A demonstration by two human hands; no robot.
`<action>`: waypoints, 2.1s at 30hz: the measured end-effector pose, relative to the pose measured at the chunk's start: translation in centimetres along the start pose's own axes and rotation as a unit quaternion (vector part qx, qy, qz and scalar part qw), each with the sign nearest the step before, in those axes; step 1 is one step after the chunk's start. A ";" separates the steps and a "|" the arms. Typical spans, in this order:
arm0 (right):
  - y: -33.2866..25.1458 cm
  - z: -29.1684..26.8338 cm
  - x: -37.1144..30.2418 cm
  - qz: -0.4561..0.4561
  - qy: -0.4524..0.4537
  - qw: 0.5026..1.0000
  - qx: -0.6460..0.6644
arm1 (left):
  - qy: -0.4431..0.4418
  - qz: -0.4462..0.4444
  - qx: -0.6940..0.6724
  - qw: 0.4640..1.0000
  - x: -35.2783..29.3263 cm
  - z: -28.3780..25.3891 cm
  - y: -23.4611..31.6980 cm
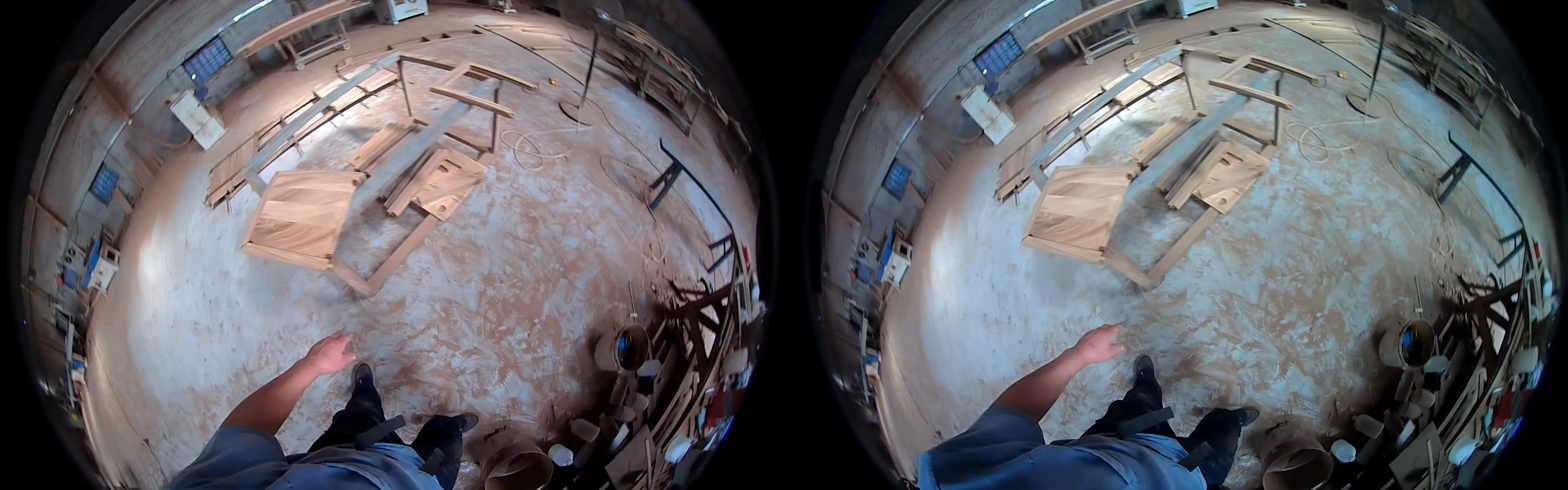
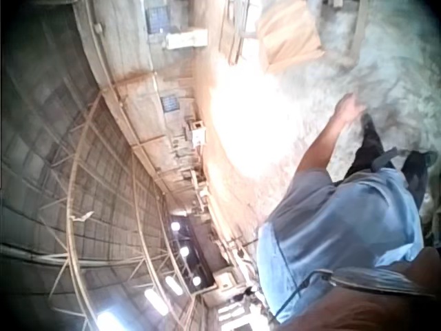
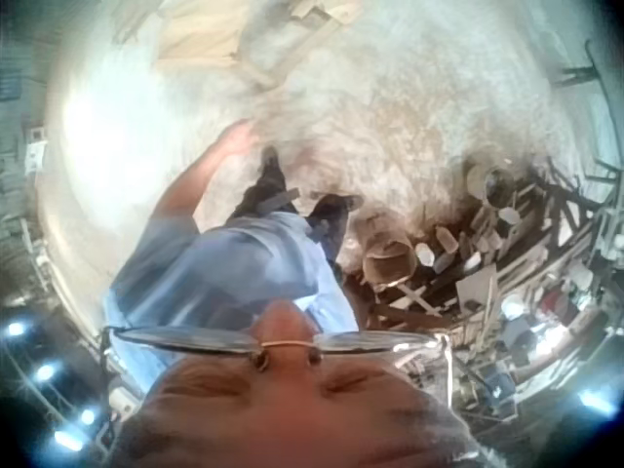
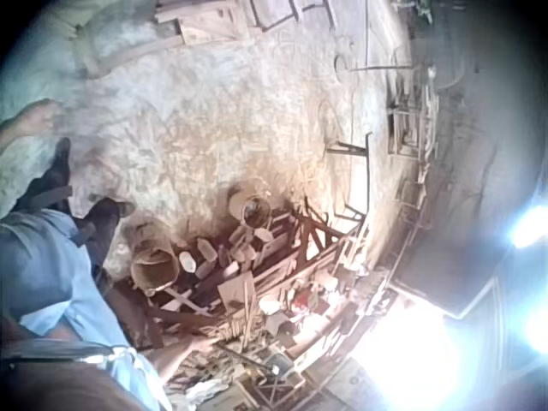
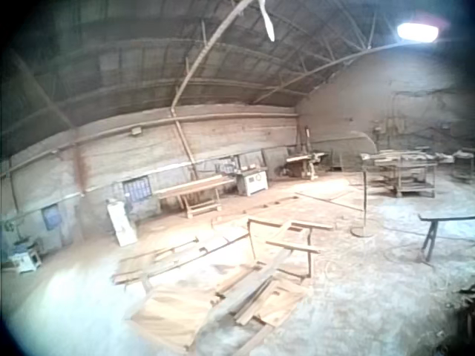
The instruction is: The person applies glue to the edges of wooden panels and strips using a brush, then joins them to form a frame. They use a hammer to tap the joints together and assemble the components into a larger wooden structure.
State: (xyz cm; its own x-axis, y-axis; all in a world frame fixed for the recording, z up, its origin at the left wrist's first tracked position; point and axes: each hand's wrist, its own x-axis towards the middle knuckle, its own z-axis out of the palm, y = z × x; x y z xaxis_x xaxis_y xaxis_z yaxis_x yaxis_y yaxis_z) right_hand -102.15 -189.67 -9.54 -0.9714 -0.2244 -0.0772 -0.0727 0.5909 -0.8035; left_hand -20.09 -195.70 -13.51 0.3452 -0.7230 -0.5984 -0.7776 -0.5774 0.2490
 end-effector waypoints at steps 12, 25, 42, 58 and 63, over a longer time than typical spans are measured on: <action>-3.8 11.8 -29.3 -0.174 -0.134 0.976 -0.009 | 0.263 -0.089 -0.178 0.944 6.7 -14.4 -27.5; -9.0 29.4 -69.3 -0.409 -0.677 0.508 -0.340 | 0.265 -0.173 -0.128 0.940 12.7 -24.1 -37.2; -10.7 33.7 -100.1 -0.584 -0.712 0.221 -0.323 | -0.035 -0.026 -0.475 0.879 24.0 -26.5 -42.3; -10.8 35.6 -103.8 -0.615 -0.682 0.231 -0.322 | -0.038 0.059 -0.543 0.837 24.5 -25.6 -43.5; -11.1 35.6 -103.9 -0.611 -0.700 0.205 -0.310 | -0.051 0.046 -0.543 0.837 25.4 -24.5 -44.2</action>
State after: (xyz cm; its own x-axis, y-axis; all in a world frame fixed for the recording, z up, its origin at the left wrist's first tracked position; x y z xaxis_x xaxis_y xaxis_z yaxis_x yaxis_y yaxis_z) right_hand 7.57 -200.45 -13.64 0.8406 -0.2440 -0.4836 -0.5038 -0.6800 -0.5327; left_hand 35.94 -197.84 -21.06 0.2197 -0.7791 -0.5872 0.1578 -0.5656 0.8095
